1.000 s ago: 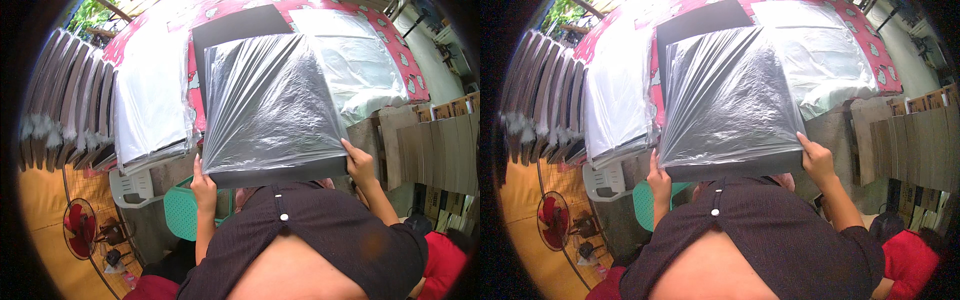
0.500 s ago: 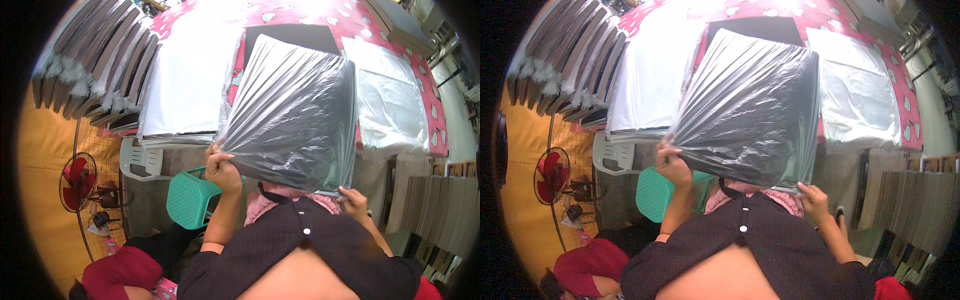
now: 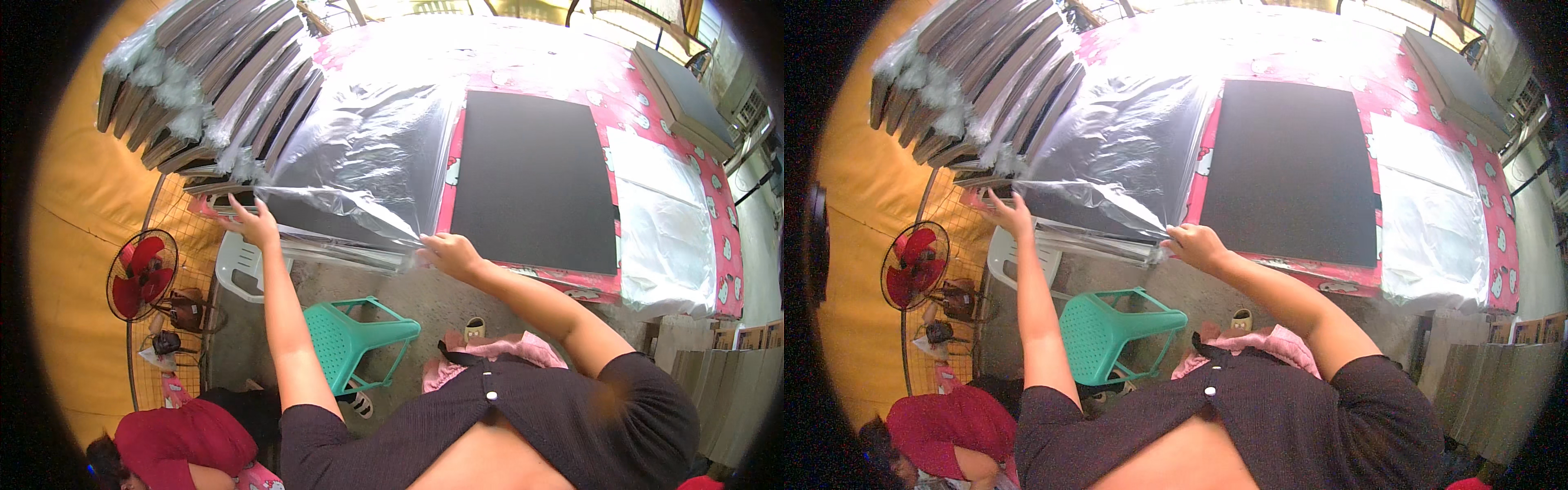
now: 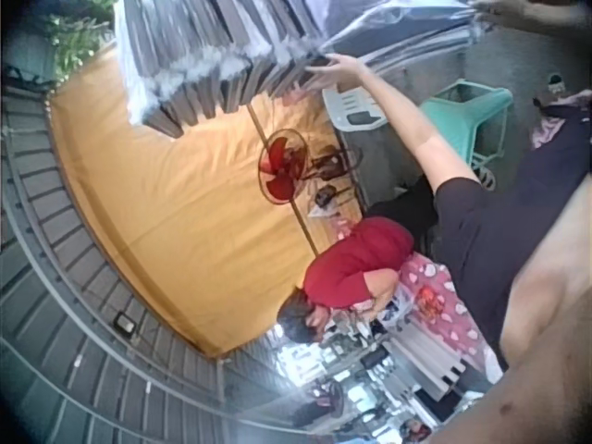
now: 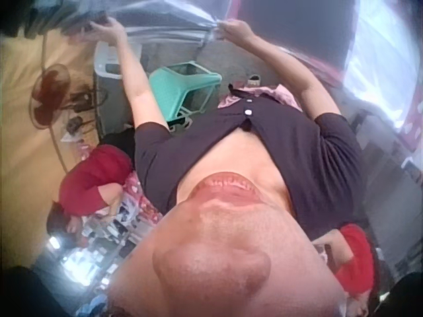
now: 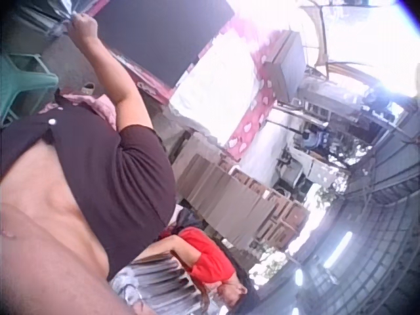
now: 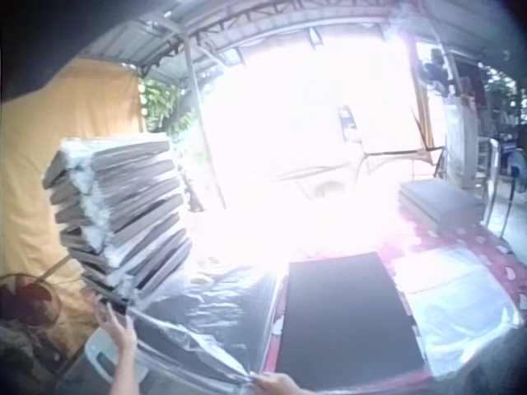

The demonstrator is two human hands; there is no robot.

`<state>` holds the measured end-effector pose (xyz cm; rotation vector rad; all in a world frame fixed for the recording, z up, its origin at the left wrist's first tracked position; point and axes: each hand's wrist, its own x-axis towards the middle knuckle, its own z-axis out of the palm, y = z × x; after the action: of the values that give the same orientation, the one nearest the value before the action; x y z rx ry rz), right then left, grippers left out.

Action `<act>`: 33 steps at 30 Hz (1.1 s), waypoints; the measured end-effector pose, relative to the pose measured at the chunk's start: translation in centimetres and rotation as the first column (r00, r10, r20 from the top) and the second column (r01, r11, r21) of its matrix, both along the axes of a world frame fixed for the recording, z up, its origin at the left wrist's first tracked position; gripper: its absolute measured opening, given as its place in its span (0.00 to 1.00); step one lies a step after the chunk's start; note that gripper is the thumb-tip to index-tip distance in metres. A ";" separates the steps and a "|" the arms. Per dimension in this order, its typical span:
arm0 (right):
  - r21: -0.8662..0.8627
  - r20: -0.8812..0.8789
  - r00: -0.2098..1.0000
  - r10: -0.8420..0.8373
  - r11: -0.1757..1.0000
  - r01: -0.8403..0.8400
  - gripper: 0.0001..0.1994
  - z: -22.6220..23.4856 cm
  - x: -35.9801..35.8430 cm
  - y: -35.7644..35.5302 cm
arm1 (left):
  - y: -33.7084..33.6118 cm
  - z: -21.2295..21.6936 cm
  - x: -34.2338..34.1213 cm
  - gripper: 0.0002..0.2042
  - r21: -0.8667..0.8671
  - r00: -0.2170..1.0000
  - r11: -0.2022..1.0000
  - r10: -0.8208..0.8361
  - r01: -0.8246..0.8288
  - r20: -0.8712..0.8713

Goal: The person places large white boards and black boards into individual plastic sleeves and stacks them on a table.

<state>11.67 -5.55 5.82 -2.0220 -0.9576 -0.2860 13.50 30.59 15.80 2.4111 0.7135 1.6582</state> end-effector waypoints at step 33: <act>-0.036 -0.466 0.338 -0.818 0.399 0.916 0.09 5.1 -7.0 -47.9 | -53.6 -3.6 0.9 0.26 -0.590 -0.286 -0.102 -0.931 0.801 -0.228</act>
<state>4.70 -53.41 10.94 -2.0541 0.5576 -0.4843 14.36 -23.05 12.20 2.0134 -0.9209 -0.0091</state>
